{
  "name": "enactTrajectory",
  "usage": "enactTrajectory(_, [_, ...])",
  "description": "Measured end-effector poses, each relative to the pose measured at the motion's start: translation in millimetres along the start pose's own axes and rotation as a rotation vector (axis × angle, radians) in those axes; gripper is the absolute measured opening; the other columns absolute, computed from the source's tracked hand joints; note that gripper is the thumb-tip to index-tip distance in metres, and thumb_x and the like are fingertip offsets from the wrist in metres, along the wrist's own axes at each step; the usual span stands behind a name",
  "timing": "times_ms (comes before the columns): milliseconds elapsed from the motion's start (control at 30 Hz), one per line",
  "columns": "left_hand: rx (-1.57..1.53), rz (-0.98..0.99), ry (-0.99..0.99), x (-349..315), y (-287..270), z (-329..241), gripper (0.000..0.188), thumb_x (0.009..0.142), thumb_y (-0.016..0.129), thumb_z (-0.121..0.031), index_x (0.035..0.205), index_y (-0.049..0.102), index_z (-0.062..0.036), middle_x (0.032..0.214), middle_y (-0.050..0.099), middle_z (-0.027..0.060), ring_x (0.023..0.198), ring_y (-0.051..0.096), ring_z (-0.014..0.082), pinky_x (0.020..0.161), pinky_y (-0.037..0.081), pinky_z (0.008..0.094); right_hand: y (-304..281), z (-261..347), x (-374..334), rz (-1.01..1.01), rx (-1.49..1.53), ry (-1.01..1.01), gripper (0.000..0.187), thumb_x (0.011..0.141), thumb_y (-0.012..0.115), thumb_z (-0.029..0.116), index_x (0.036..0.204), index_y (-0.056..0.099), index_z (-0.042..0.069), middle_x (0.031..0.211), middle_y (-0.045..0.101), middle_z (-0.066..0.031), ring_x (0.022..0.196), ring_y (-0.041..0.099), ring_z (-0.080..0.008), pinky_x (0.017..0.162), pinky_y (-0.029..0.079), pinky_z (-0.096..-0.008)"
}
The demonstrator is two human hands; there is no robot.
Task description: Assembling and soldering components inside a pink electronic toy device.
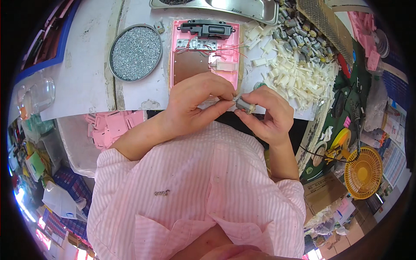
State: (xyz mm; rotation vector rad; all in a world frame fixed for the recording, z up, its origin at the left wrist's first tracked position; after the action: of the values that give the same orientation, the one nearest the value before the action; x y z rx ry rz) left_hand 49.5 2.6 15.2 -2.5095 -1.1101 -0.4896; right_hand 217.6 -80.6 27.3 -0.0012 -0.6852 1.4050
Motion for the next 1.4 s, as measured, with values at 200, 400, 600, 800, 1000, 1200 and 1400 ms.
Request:
enactTrajectory(200, [0.04, 0.078, 0.001, -2, -1, 1, 0.024, 0.079, 0.075, 0.004, 0.098, 0.062, -0.0021, 0.101, 0.068, 0.012, 0.09, 0.067, 0.0271, 0.076, 0.055, 0.0352, 3, 0, 1, 0.023, 0.006, -0.01, 0.034, 0.071, 0.085, 0.002, 0.101, 0.071, 0.003, 0.083, 0.071, -0.0079, 0.067, 0.065, -0.0208, 0.057, 0.05, -0.0307])
enactTrajectory(400, [0.11, 0.142, 0.011, 1, 4, 3, 0.028, 0.079, 0.074, 0.002, 0.102, 0.061, -0.003, 0.115, 0.061, 0.0133, 0.102, 0.061, 0.0288, 0.079, 0.054, 0.0354, -2, -4, -2, 0.05, -0.029, -0.031, 0.034, 0.072, 0.084, 0.002, 0.103, 0.071, 0.004, 0.084, 0.071, -0.0078, 0.069, 0.066, -0.0216, 0.059, 0.05, -0.0306])
enactTrajectory(600, [0.815, 0.065, 0.125, 50, -14, 32, 0.023, 0.076, 0.077, -0.008, 0.096, 0.067, -0.007, 0.107, 0.059, 0.0093, 0.09, 0.058, 0.0288, 0.082, 0.047, 0.0402, -27, -26, -18, -0.065, -0.087, 0.217, 0.029, 0.08, 0.08, 0.002, 0.107, 0.069, 0.001, 0.097, 0.072, -0.0125, 0.073, 0.067, -0.0227, 0.066, 0.053, -0.0315])
enactTrajectory(800, [0.728, 0.17, 0.202, 50, -12, 42, 0.018, 0.076, 0.078, -0.011, 0.092, 0.071, -0.0073, 0.102, 0.063, 0.0059, 0.096, 0.06, 0.0281, 0.084, 0.047, 0.0401, -32, -34, -13, 0.005, -0.177, 0.293, 0.028, 0.092, 0.07, 0.009, 0.117, 0.062, 0.001, 0.114, 0.071, -0.0131, 0.091, 0.069, -0.0282, 0.08, 0.055, -0.0354])
enactTrajectory(1000, [0.413, -0.106, -0.175, 27, -60, 52, 0.009, 0.084, 0.075, -0.004, 0.092, 0.073, -0.0011, 0.098, 0.067, 0.0078, 0.094, 0.064, 0.0196, 0.084, 0.049, 0.0301, -2, -47, 41, 0.19, -0.5, 0.012, 0.027, 0.089, 0.07, 0.015, 0.113, 0.063, 0.005, 0.139, 0.057, -0.0152, 0.129, 0.046, -0.0414, 0.106, 0.04, -0.0486])
enactTrajectory(1200, [0.591, -0.144, -0.002, 29, -56, 46, 0.013, 0.08, 0.078, -0.005, 0.092, 0.074, -0.0037, 0.096, 0.067, 0.008, 0.094, 0.064, 0.023, 0.083, 0.05, 0.0323, 14, -69, 57, 0.16, -0.572, 0.046, 0.021, 0.084, 0.073, 0.021, 0.102, 0.068, 0.01, 0.146, 0.05, -0.0178, 0.136, 0.033, -0.0456, 0.112, 0.03, -0.0532])
enactTrajectory(1400, [0.486, -0.183, -0.024, 31, -56, 53, 0.011, 0.079, 0.078, -0.013, 0.085, 0.073, -0.0057, 0.096, 0.067, 0.0046, 0.088, 0.063, 0.0249, 0.078, 0.046, 0.0373, 16, -74, 60, 0.169, -0.568, 0.103, 0.022, 0.081, 0.076, 0.021, 0.101, 0.072, 0.012, 0.147, 0.05, -0.0173, 0.137, 0.032, -0.0454, 0.113, 0.029, -0.0526])
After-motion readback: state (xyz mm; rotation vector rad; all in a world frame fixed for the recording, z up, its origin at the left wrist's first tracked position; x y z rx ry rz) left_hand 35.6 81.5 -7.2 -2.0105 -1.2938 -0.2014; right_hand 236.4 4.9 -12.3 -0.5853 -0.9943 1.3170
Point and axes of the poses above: each hand's wrist, its own x-axis towards the middle knuckle, its own y-axis out of the palm, z = x × y, the point moved 4 cm from there along x, towards the middle knuckle
